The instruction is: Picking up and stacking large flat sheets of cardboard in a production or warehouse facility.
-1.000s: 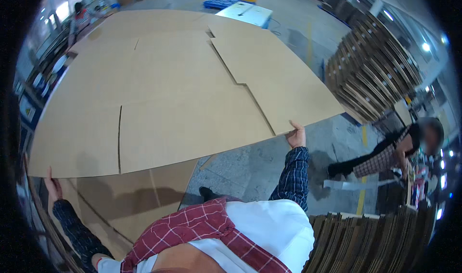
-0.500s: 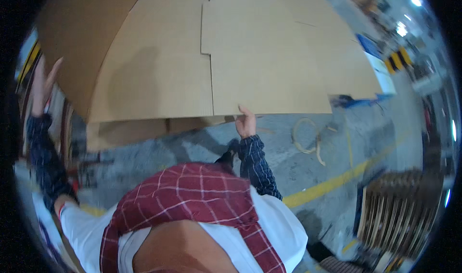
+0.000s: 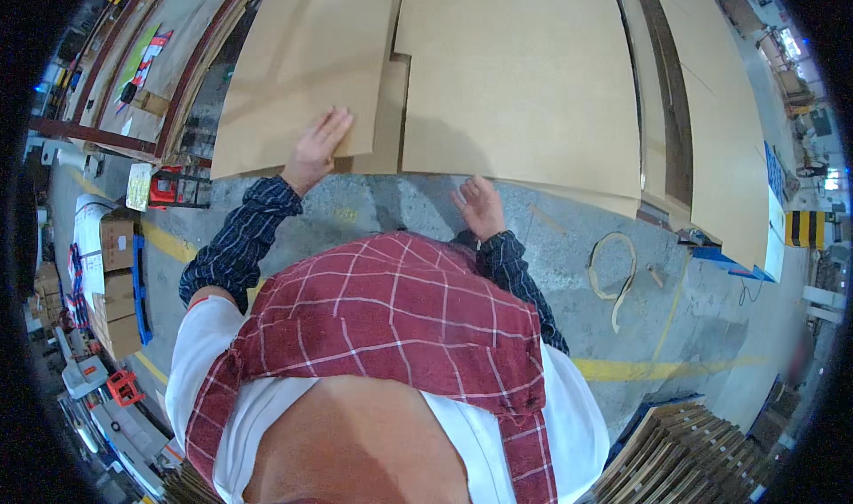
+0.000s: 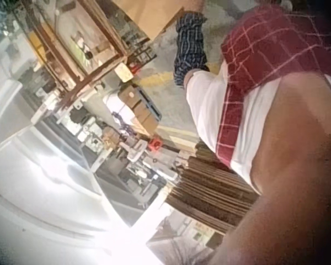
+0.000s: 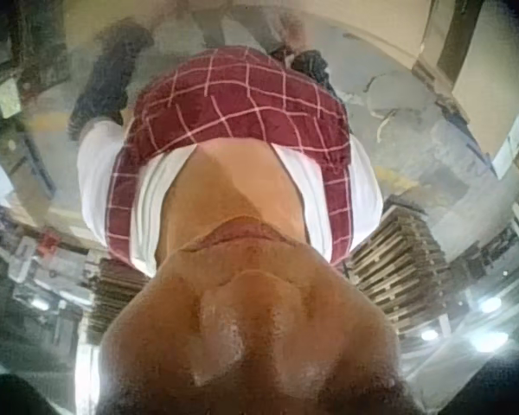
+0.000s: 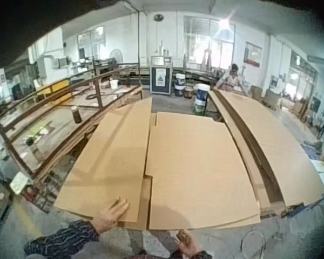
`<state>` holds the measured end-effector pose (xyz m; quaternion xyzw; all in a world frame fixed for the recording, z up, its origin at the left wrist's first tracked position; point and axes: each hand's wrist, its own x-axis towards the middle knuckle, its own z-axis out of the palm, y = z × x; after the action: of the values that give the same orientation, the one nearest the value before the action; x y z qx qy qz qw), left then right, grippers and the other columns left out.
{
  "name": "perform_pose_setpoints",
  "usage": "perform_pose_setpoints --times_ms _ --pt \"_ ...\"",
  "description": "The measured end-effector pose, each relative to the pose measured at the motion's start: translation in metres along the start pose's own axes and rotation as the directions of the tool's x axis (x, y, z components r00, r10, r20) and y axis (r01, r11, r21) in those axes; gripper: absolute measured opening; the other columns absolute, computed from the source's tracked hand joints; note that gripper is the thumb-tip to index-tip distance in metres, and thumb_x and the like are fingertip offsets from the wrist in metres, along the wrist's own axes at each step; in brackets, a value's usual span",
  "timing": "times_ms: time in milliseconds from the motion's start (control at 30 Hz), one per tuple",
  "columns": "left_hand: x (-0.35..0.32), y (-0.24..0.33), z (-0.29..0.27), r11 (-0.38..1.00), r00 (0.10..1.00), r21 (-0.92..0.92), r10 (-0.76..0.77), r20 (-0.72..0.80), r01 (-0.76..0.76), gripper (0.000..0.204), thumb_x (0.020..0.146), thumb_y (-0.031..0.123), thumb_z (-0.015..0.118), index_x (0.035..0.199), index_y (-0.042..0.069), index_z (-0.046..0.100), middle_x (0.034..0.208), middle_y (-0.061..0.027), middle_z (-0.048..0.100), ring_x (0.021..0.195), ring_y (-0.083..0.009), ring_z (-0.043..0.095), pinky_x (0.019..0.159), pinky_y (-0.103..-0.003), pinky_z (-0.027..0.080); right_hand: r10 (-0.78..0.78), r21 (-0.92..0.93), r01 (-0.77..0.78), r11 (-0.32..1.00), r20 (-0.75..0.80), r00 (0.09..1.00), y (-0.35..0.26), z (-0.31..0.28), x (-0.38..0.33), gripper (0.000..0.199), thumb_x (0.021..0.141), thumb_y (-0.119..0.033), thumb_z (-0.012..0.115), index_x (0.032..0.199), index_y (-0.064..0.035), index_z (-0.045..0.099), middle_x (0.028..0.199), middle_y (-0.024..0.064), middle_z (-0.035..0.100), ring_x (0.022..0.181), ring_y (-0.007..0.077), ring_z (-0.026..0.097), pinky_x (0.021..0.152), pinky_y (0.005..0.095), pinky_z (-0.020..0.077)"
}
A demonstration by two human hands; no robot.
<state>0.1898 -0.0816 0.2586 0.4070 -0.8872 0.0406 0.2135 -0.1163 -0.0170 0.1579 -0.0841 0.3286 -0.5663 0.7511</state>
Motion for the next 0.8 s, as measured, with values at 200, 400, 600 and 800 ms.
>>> perform_pose_setpoints --times_ms 200,400,600,800 --pt "-0.002 -0.005 0.04 0.983 0.988 0.133 0.119 0.094 -0.13 0.055 0.061 0.005 0.048 0.115 0.008 0.038 0.113 -0.01 0.041 0.103 -0.0294 0.04 0.084 -0.035 0.036 -0.036 -0.231 -0.004 0.973 -0.17 0.985 -0.021 0.023 0.021 0.032 0.076 -0.033 0.051 0.096 -0.0086 0.049 0.081 0.0024 0.055 0.072 0.0123 0.051 0.063 0.0243 0.0435" --pt "-0.006 0.001 0.059 0.96 0.972 0.163 0.214 0.1 -0.228 0.048 0.065 0.009 0.046 0.113 0.009 0.041 0.113 -0.0097 0.042 0.101 -0.0294 0.042 0.084 -0.036 0.036 -0.368 -0.271 0.307 0.912 -0.212 0.905 -0.014 0.02 0.012 0.031 0.073 -0.026 0.054 0.09 -0.0006 0.053 0.087 0.0068 0.055 0.073 0.0155 0.053 0.063 0.0278 0.0437" --pt "-0.03 -0.001 0.061 0.957 0.939 0.061 0.267 0.216 -0.285 0.05 0.064 0.008 0.047 0.114 0.01 0.04 0.115 -0.0092 0.04 0.104 -0.0288 0.039 0.087 -0.037 0.034 -0.193 -0.215 0.114 0.97 -0.391 0.9 0.027 0.016 -0.025 0.029 0.078 -0.031 0.047 0.09 -0.0048 0.051 0.069 0.0017 0.054 0.056 0.0093 0.048 0.045 0.0194 0.0342" --pt "-0.013 0.02 0.032 0.988 0.855 -0.109 0.151 0.496 -0.111 0.062 0.063 0.017 0.054 0.119 0.011 0.029 0.124 -0.0084 0.027 0.115 -0.0297 0.023 0.09 -0.05 0.021 0.026 -0.282 -0.145 0.948 -0.386 0.922 0.004 -0.009 -0.035 0.048 0.075 -0.045 0.046 0.093 -0.0006 0.048 0.08 0.0089 0.054 0.069 0.0113 0.051 0.058 0.022 0.0413"
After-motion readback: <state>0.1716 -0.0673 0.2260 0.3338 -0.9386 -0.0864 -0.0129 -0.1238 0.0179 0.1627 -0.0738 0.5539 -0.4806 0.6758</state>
